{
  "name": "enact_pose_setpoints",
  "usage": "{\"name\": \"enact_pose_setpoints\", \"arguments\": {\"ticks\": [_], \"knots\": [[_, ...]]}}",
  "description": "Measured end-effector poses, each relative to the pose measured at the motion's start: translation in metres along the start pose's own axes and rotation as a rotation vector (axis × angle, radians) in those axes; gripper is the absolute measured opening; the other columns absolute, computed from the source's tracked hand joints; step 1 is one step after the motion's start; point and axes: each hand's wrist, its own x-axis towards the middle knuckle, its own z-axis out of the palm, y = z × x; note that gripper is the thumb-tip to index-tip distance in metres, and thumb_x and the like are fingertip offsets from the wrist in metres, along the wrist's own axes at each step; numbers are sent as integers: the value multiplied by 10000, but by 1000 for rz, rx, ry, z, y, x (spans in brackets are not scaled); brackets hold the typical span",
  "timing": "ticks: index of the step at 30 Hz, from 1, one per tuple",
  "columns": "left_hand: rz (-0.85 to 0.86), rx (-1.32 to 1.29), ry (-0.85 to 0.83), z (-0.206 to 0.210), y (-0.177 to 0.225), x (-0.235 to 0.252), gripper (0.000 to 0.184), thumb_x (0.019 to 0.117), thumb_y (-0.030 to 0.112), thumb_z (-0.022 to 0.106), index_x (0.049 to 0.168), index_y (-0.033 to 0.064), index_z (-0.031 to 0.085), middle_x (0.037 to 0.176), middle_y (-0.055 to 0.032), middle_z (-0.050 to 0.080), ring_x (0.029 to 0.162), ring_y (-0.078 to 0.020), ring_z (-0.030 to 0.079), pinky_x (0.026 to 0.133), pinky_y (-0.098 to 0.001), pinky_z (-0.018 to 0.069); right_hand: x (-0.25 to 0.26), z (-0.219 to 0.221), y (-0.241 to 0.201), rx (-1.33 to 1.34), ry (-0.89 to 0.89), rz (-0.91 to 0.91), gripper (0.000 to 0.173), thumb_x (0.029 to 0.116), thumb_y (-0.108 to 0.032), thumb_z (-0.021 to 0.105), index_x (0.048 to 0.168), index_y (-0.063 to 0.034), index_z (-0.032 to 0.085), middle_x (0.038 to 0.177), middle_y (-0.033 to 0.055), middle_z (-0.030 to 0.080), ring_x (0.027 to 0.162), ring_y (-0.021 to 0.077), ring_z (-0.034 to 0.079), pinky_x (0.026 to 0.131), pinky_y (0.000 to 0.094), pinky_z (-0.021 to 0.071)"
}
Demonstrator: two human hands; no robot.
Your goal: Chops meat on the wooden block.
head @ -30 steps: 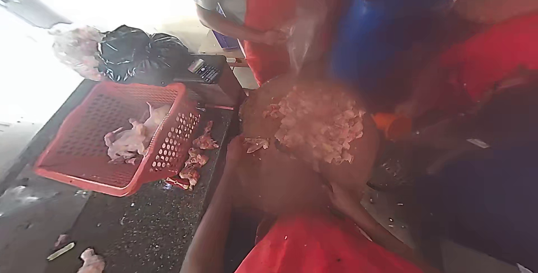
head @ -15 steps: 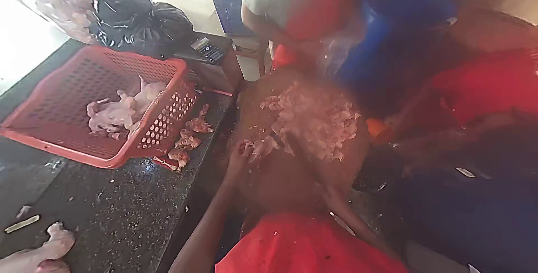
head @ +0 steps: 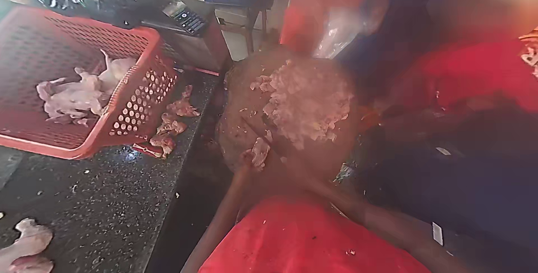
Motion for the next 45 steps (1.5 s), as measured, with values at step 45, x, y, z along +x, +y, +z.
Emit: {"name": "enact_pose_setpoints", "arguments": {"ticks": [45], "knots": [[344,369,163,5,32,43,619,998,160,654,1499,-15,334,1276,-212,652,1108,-252,682,965,-425,565,-34,17,40,113,-266,319,569,1116,-464,299,1262,-7,604,982,176,654,887,289,651,853,508,538]]}}
